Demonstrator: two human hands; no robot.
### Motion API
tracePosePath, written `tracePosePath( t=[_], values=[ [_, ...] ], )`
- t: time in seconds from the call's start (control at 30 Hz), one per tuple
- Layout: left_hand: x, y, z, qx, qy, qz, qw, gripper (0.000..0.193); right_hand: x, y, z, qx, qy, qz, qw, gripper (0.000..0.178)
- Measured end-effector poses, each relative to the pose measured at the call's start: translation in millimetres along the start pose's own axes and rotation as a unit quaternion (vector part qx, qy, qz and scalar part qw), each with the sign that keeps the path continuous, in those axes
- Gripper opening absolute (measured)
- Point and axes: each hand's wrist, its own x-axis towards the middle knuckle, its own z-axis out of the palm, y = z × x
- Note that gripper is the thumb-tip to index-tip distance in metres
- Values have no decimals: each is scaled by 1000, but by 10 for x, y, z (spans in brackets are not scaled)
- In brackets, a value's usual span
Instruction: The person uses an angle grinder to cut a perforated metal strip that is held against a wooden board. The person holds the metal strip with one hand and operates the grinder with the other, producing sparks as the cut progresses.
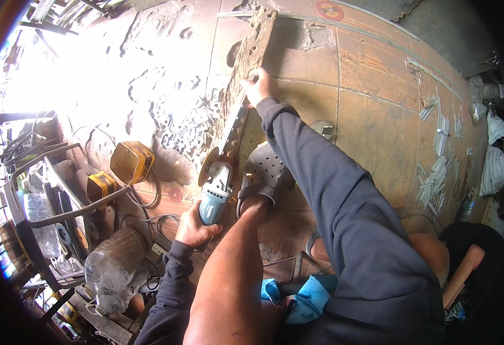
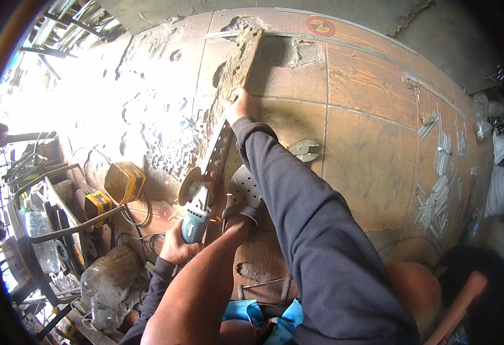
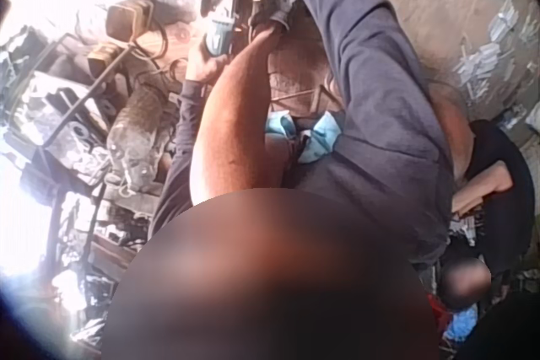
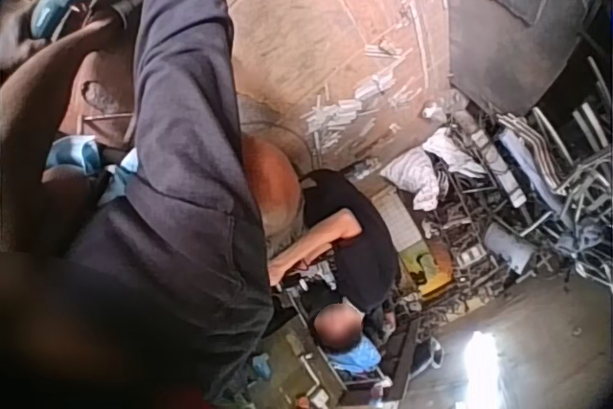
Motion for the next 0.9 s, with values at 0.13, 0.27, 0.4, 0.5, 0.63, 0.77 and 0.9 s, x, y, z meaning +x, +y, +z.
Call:
tracePosePath(
  t=[0.13, 0.27, 0.4, 0.5, 0.63, 0.77, 0.9],
  values=[
    [-29, -13, -8, -37, -13, 12, 999, 88, -3, 12, 1, 10, 0, -4, 1000, 38],
    [-15, 60, -24, -45, -15, 12, 999, 84, -36, -34, -23, 14, 5, -2, 1000, 38],
    [-31, 133, -28, -73, -7, 18, 997, 80, -82, -89, -85, 30, -23, 19, 999, 39],
    [-27, 121, -39, -66, -22, 6, 998, 80, -103, -94, -82, 65, -8, 46, 997, 40],
    [-11, 55, -22, -36, -5, 25, 999, 81, -51, -58, -59, 0, -9, 3, 1000, 38],
    [-7, 29, -23, -31, -13, 6, 999, 79, -7, -7, -18, -16, 3, -8, 1000, 39],
    [0, 59, -45, -31, -16, 9, 999, 79, 15, 35, 11, -19, 7, -7, 1000, 39]
  ],
)
